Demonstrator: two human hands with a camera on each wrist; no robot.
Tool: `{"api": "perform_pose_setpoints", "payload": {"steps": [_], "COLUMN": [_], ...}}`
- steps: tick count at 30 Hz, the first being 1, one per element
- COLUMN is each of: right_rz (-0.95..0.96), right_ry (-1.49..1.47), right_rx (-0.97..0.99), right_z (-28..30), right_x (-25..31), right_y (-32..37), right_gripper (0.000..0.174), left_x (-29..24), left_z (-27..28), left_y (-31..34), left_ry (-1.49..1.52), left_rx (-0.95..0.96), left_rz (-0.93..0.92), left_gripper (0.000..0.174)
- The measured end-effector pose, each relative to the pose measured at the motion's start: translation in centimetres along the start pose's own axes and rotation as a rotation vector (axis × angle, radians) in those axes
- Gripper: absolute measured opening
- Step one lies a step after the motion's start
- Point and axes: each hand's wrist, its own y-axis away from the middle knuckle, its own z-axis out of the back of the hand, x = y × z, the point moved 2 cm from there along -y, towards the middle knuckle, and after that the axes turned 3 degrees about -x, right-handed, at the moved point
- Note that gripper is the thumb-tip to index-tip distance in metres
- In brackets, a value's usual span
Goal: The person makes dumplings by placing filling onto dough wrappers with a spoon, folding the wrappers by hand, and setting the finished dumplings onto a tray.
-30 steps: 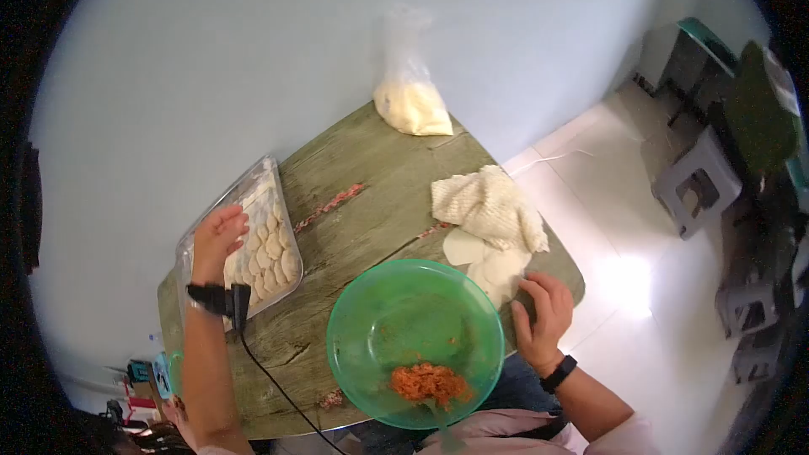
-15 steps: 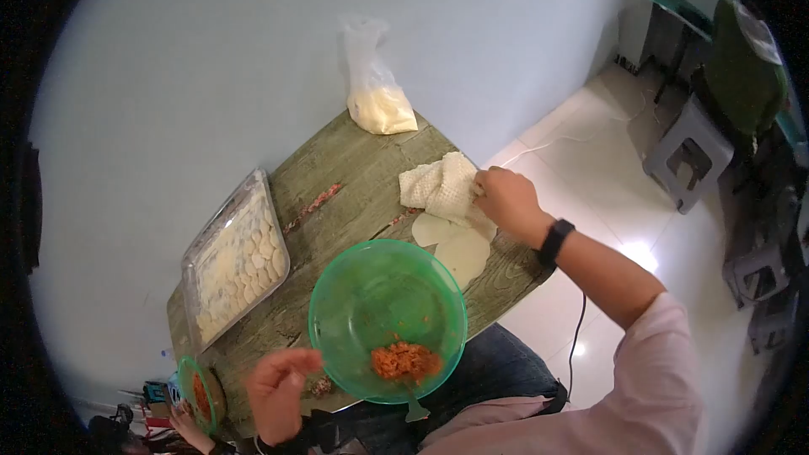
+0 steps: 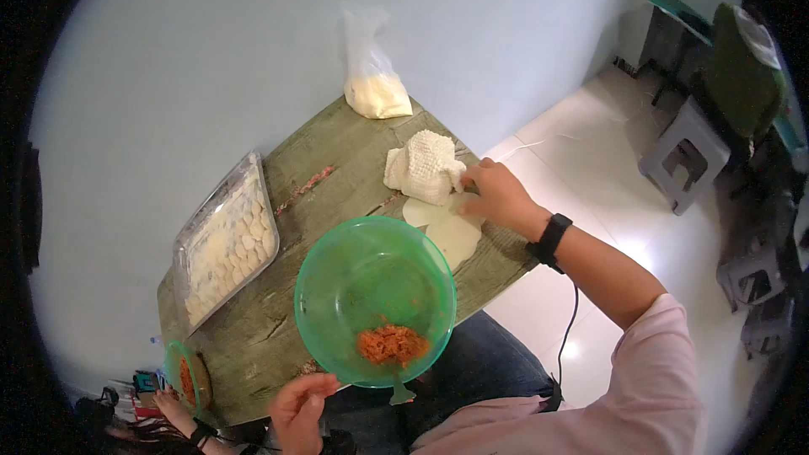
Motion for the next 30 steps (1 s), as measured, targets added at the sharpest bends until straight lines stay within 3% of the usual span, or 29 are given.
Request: {"api": "perform_pose_setpoints", "payload": {"steps": [4,6,9,13,16,22,24,25,27,28,30], "right_rz": [0.014,-0.162,-0.237,-0.095,-0.144,-0.303,-0.214,-0.218,-0.506,-0.507,-0.322], "right_ry": [-0.028,0.039,0.084,0.093,-0.037,0.097,-0.222,-0.224,-0.830,-0.831,-0.484], "right_rx": [-0.105,0.034,0.089,-0.023,-0.061,0.017,0.038,0.039,0.113,0.111,-0.039], "right_z": [-1.0,-0.9,-1.0,-1.5,-1.2,-0.9,-0.9,-1.0,-1.6,-1.8,-1.9], "right_x": [1.1,1.7,1.8,0.7,0.2,-0.1,0.0,-0.2,-0.8,-0.7,-0.1], "right_y": [-0.1,-0.5,-0.9,-1.0,-0.9,-1.1,-1.1,-1.1,-0.9,-0.6,0.1], "right_gripper": [0.041,0.038,0.035,0.029,0.025,0.022,0.021,0.021,0.030,0.030,0.033], "left_x": [0.8,0.8,0.7,1.2,1.9,2.0,2.1,2.4,2.5,2.4,2.4], "left_z": [-0.6,-0.9,-0.8,-0.5,-0.4,-0.8,-1.0,-1.0,-1.0,-1.1,-1.1], "left_y": [0.1,0.4,0.9,1.3,1.4,1.1,1.0,0.9,0.9,0.8,0.8], "left_ry": [-0.029,-0.052,-0.036,-0.019,0.006,0.004,-0.006,-0.008,-0.011,-0.006,-0.002], "left_rx": [0.034,0.038,0.024,-0.007,-0.008,-0.002,-0.003,-0.006,-0.006,0.002,0.012], "left_rz": [-0.015,-0.027,-0.047,-0.014,0.011,0.033,0.039,0.042,0.046,0.037,0.026], "left_gripper": [0.025,0.024,0.025,0.024,0.024,0.024,0.024,0.024,0.024,0.024,0.024]}}
